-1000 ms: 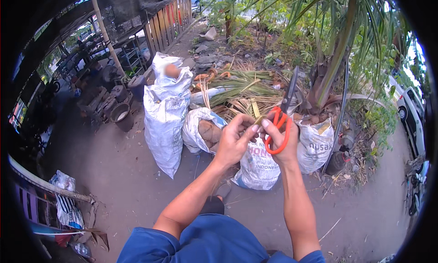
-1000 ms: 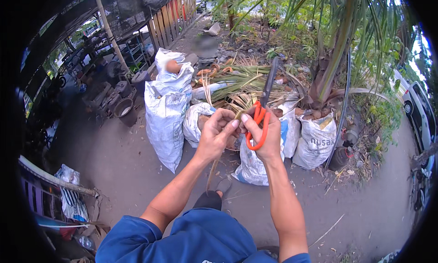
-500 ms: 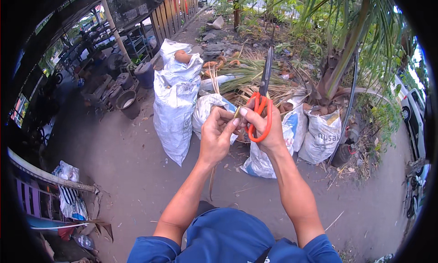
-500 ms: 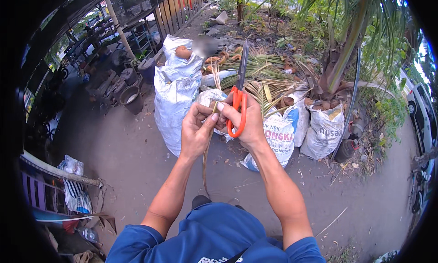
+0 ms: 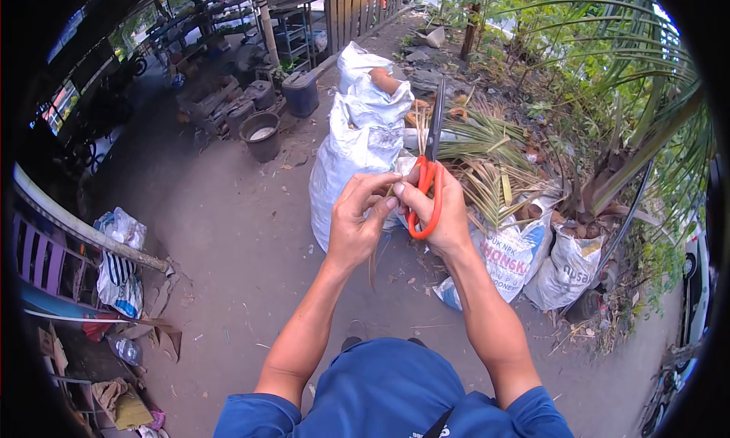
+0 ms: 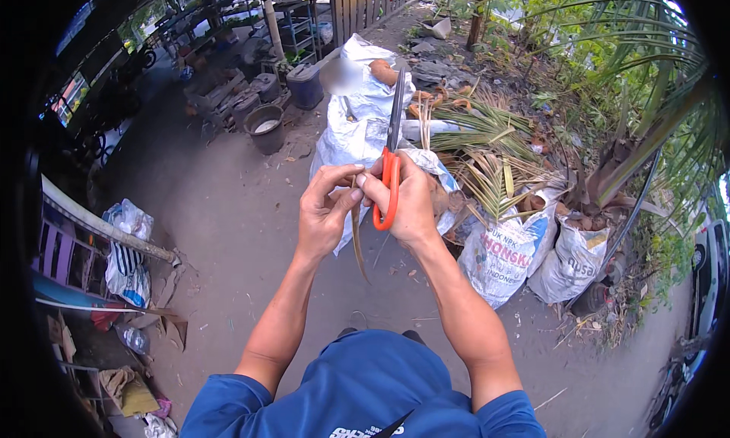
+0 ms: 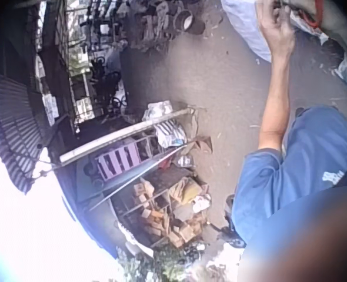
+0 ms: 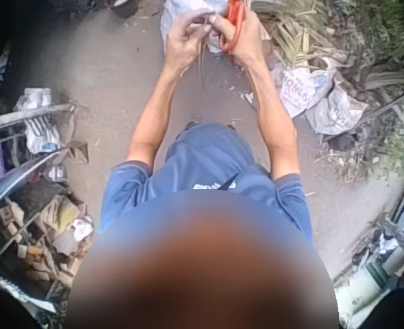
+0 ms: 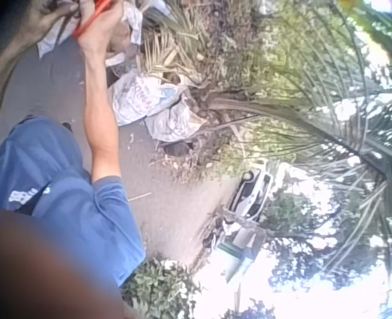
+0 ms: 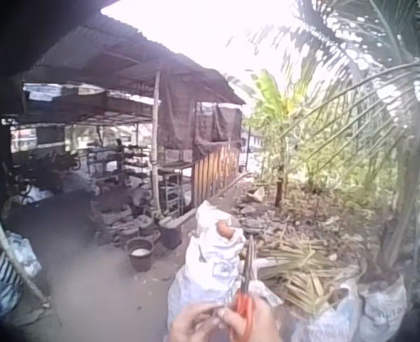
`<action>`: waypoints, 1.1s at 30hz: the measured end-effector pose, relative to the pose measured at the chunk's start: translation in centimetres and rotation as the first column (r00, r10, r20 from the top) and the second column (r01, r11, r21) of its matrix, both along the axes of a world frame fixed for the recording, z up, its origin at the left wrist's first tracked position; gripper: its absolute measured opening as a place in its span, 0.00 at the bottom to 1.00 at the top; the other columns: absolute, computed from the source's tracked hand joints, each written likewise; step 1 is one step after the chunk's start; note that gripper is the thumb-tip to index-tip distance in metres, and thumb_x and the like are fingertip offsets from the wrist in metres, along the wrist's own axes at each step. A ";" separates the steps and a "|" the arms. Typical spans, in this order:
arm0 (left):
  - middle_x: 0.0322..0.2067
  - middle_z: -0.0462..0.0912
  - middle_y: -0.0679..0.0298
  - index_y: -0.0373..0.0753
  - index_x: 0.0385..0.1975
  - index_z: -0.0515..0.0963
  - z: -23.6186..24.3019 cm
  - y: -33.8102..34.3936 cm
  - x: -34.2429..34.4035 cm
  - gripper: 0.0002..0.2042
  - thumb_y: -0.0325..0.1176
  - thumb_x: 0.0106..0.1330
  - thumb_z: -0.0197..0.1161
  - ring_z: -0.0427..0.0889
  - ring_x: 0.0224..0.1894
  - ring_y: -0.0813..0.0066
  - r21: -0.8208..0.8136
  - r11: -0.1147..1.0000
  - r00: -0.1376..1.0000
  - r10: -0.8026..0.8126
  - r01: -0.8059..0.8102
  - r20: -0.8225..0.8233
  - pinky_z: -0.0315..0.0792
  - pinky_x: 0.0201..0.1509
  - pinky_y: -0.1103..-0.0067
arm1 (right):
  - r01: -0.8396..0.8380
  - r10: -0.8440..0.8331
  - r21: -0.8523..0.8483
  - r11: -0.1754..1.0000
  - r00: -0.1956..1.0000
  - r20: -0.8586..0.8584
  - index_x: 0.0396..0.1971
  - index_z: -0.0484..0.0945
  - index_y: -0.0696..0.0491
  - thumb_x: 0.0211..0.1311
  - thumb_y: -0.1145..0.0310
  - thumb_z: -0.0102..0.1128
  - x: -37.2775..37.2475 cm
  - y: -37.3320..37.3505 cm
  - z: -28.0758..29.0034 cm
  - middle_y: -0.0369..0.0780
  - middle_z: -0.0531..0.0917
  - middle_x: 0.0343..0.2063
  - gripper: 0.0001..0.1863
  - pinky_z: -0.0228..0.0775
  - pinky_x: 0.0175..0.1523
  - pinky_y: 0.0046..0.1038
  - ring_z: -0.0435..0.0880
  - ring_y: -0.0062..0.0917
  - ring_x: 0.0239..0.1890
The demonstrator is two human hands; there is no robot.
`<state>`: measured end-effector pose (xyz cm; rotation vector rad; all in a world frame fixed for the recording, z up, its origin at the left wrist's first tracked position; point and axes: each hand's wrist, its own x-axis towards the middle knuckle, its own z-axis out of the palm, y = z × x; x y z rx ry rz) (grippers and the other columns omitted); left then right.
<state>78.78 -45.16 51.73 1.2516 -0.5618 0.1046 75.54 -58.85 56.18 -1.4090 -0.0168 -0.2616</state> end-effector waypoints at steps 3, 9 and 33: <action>0.43 0.75 0.62 0.35 0.49 0.78 -0.7 3.4 1.8 0.13 0.18 0.64 0.62 0.81 0.41 0.75 0.125 0.973 0.959 0.160 -0.193 0.233 0.77 0.46 0.78 | -0.061 0.061 -0.014 0.998 0.998 0.018 0.35 0.70 0.59 0.61 0.74 0.64 2.4 3.1 -0.5 0.37 0.79 0.26 0.10 0.72 0.28 0.19 0.78 0.16 0.24; 0.44 0.74 0.62 0.33 0.40 0.80 -2.3 7.7 3.6 0.08 0.16 0.63 0.62 0.78 0.44 0.76 -0.076 0.964 0.953 0.263 -0.254 0.153 0.78 0.46 0.79 | -0.200 0.200 0.013 0.980 0.979 0.027 0.34 0.69 0.58 0.61 0.73 0.64 6.0 7.6 -2.0 0.38 0.79 0.25 0.11 0.72 0.28 0.19 0.78 0.16 0.23; 0.29 0.75 0.62 0.35 0.35 0.70 0.1 19.4 -5.2 0.07 0.31 0.75 0.51 0.76 0.31 0.72 -0.572 -0.129 0.130 0.911 -0.810 -0.391 0.78 0.39 0.72 | -0.307 0.440 0.448 0.840 0.868 -0.230 0.31 0.69 0.57 0.59 0.75 0.61 18.4 5.9 -9.8 0.36 0.73 0.19 0.08 0.66 0.24 0.25 0.73 0.21 0.19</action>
